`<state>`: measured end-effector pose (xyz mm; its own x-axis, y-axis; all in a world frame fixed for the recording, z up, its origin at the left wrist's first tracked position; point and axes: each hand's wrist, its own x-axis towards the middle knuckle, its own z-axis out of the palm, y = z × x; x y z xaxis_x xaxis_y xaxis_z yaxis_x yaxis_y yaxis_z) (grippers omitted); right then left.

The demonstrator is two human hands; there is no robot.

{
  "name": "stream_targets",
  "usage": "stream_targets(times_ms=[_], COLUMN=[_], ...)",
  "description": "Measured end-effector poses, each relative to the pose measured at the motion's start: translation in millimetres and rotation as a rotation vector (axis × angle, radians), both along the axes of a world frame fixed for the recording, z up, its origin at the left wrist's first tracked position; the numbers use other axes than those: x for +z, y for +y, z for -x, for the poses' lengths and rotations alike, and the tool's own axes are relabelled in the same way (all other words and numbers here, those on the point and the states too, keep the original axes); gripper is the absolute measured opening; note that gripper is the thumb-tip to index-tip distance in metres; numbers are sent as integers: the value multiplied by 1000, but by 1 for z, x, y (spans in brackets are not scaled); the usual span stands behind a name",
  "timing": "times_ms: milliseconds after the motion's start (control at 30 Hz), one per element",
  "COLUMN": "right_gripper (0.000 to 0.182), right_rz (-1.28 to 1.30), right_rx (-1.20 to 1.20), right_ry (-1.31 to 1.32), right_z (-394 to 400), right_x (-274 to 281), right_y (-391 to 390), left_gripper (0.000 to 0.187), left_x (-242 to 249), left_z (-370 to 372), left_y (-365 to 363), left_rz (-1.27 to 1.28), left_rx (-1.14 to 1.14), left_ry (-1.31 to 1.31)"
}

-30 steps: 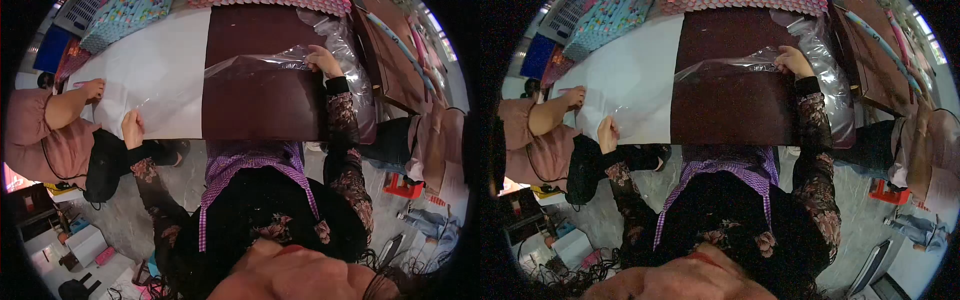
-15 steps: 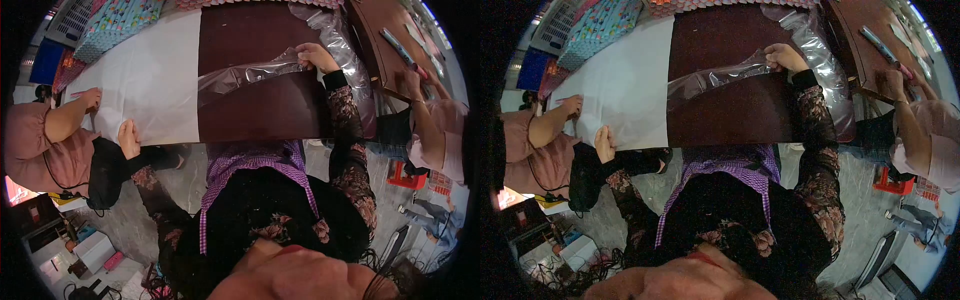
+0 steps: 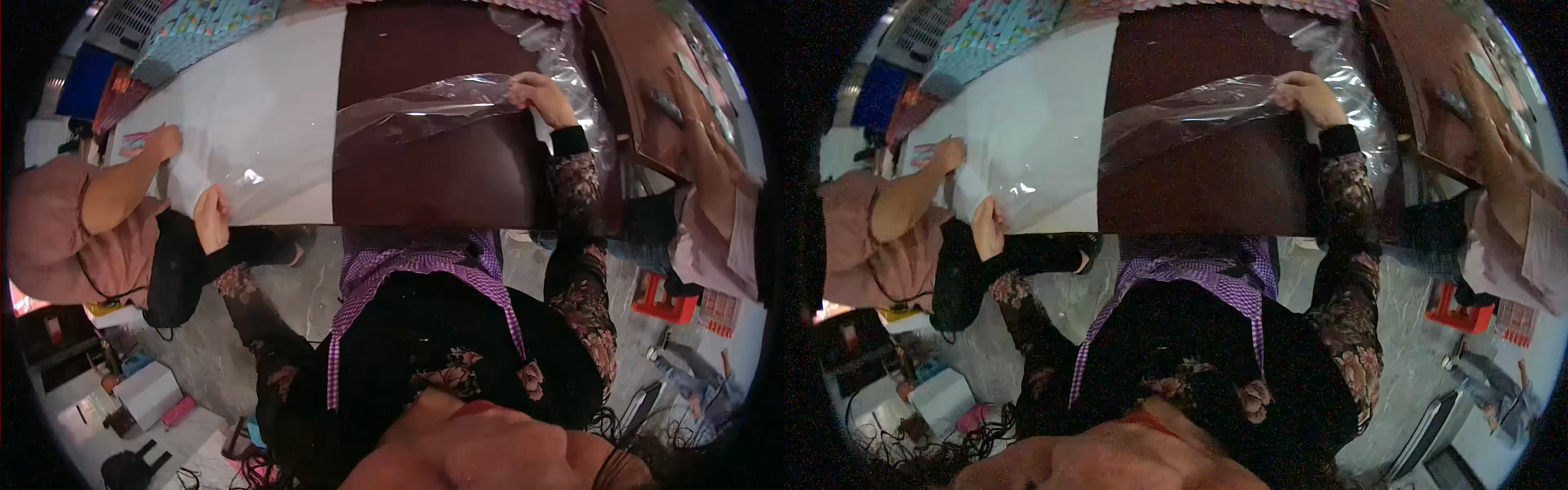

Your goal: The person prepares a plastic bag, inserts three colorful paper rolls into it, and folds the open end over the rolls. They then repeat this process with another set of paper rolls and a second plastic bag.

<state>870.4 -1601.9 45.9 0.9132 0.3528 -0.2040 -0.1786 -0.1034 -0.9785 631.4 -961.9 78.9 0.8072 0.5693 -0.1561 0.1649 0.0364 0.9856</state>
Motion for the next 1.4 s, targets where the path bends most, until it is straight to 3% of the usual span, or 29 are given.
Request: stream_targets(times_ms=[100, 167, 200, 267, 467, 500, 533, 633, 667, 733, 967, 1033, 1133, 1200, 1267, 1333, 1367, 1400], right_gripper=[17, 18, 18, 18, 24, 31, 35, 27, 21, 11, 23, 23, 22, 26, 26, 25, 24, 24], right_rz=[26, 177, 72, 95, 44, 259, 213, 315, 213, 60, 161, 119, 85, -53, -69, -48, -53, -57], right_rx=[-35, -52, -64, -215, -185, -170, -31, -42, 5, 11, -131, -181, -249, -287, -301, -318, -313, -309], right_ry=[15, -21, -61, -35, -114, -119, -35, -50, -106, 6, -123, -120, -153, -203, -254, -355, -385, -413], right_z=[0, -8, -10, -7, -7, 8, 0, 22, 3, 9, 19, 20, 22, 27, 35, 41, 50, 56], right_x=[-3, -6, -12, -6, -8, 20, 7, 35, -5, 2, 14, 16, 15, 20, 29, 29, 37, 46], right_y=[-2, -4, -5, 0, -8, 8, -3, 17, -3, 4, 22, 27, 40, 55, 74, 87, 94, 99], left_gripper=[25, 22, 24, 25, 22, 23, 23, 22, 22, 21, 24, 31, 36, 31, 27, 36, 43, 45], left_x=[7, 14, 15, 13, 14, 3, 15, 10, 15, 18, 21, 15, 45, 59, 65, 62, 54, 47], left_z=[-2, -6, -7, -7, -15, -19, -19, -34, -36, -45, -90, -120, -128, -130, -134, -139, -144, -150], left_y=[-10, -9, -7, 0, 1, 10, 3, -2, -9, -6, 6, 17, -78, -167, -241, -302, -327, -354], left_rz=[-94, -36, -20, -35, 9, 24, -49, -90, -104, -145, -305, -1744, -1530, -830, -283, -154, -127, -44], left_rx=[-161, -128, -167, -128, -140, -187, -163, -119, -35, -6, 12, 94, -15, -264, -547, -741, -804, -755], left_ry=[-58, -3, -69, -41, -17, -65, -12, -119, -84, -37, -40, -514, -396, -313, -262, -98, -136, -81])
